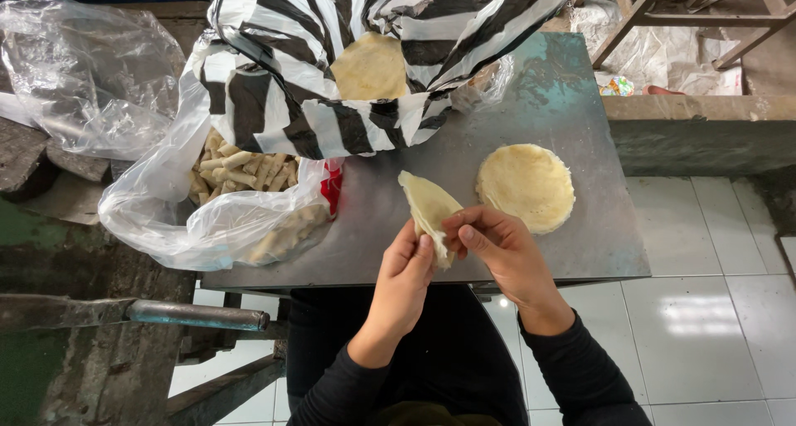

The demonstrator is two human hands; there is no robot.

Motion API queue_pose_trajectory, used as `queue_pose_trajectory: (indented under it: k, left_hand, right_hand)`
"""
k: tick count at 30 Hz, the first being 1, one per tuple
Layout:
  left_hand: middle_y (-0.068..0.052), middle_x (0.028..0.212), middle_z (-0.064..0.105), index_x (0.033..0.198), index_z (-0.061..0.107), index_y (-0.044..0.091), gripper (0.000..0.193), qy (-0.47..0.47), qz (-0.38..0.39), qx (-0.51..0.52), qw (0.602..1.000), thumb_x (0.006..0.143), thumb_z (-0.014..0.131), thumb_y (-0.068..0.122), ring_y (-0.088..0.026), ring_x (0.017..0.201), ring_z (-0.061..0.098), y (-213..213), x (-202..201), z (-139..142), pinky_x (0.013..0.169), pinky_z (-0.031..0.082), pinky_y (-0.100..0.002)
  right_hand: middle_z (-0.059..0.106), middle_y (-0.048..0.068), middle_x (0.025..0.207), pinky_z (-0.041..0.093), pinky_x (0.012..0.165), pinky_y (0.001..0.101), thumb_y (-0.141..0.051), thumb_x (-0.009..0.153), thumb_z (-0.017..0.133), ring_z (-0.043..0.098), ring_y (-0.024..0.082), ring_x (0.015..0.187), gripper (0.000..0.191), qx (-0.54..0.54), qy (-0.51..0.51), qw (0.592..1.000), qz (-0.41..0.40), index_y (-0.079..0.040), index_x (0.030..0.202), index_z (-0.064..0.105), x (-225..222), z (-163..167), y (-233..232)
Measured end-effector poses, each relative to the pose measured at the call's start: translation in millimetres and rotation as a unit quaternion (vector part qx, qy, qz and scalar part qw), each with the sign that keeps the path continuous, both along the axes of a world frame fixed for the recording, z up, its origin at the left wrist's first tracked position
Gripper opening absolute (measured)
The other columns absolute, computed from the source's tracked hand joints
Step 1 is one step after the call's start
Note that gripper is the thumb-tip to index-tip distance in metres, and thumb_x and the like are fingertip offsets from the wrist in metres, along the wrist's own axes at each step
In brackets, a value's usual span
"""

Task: The person stretches and thins pieces of dough by hand, pulling thin sheets from dough pieces and layering them onto a round dough base on the metal table. At the end, the person picks up a knife and cuts into the stacked round dough.

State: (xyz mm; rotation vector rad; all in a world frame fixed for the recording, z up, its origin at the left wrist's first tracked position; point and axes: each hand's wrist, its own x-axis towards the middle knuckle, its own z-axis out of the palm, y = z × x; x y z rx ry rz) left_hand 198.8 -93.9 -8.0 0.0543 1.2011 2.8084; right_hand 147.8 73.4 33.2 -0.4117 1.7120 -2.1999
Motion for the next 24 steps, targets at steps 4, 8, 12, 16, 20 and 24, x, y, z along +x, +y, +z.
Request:
queue_pose_trajectory:
  k: [4,8,12,16,20,24]
  left_hand:
    - [-0.009,0.143,0.057,0.159,0.035,0.0,0.051,0.094,0.061,-0.188,0.976,0.11,0.045,0.011,-0.015,0.131,0.053,10.3,4.0,5.3,0.112,0.041,-0.028]
    - [-0.005,0.15,0.054,0.159,0.032,0.0,0.052,0.098,0.06,-0.179,0.977,0.11,0.044,0.01,-0.013,0.139,0.05,13.0,6.8,14.1,0.116,0.038,-0.027]
    - [-0.007,0.136,0.06,0.155,0.039,-0.005,0.056,0.097,0.044,-0.119,0.987,0.104,0.059,0.005,-0.013,0.125,0.056,11.9,5.4,19.0,0.108,0.044,-0.028]
    - [-0.007,0.118,0.065,0.153,0.051,-0.007,0.049,0.046,0.059,-0.132,0.988,0.109,0.055,0.015,-0.011,0.104,0.057,12.6,2.1,17.8,0.092,0.047,-0.027]
    - [-0.007,0.119,0.07,0.147,0.053,-0.006,0.047,0.002,0.039,0.001,0.999,0.109,0.048,0.022,-0.014,0.106,0.066,9.6,-0.3,13.9,0.096,0.052,-0.029]
    - [-0.012,0.115,0.072,0.139,0.056,-0.007,0.044,-0.101,0.026,0.117,0.988,0.106,0.048,0.022,-0.021,0.102,0.07,3.0,-2.2,13.8,0.092,0.055,-0.034]
  right_hand:
    - [0.071,0.002,0.098,0.053,0.081,0.0261,-0.016,0.098,0.07,0.065,0.009,0.09,0.024,0.001,0.023,1.0,-0.002,0.0,0.115,0.068,3.9,9.1,-6.1]
    - [0.07,0.001,0.093,0.053,0.076,0.0249,-0.01,0.094,0.075,0.065,0.008,0.085,0.017,0.096,0.046,0.992,-0.064,0.0,0.106,0.07,4.3,7.7,-11.4]
    - [0.073,0.002,0.088,0.054,0.075,0.0246,-0.007,0.093,0.073,0.067,0.009,0.081,0.012,0.106,0.02,0.992,-0.069,0.0,0.102,0.074,3.2,5.0,-13.2]
    - [0.073,0.001,0.091,0.055,0.077,0.0258,-0.007,0.095,0.07,0.067,0.009,0.085,0.01,0.091,0.043,0.992,-0.07,-0.001,0.102,0.071,2.7,4.6,-14.2]
    - [0.067,0.0,0.089,0.051,0.076,0.027,-0.011,0.103,0.061,0.062,0.01,0.082,0.008,0.051,0.021,0.997,-0.054,-0.003,0.102,0.064,6.3,3.3,-14.1]
    - [0.062,0.001,0.094,0.047,0.078,0.0273,-0.011,0.105,0.059,0.057,0.011,0.086,0.008,-0.011,-0.015,0.998,-0.053,-0.003,0.106,0.062,9.7,0.1,-10.9]
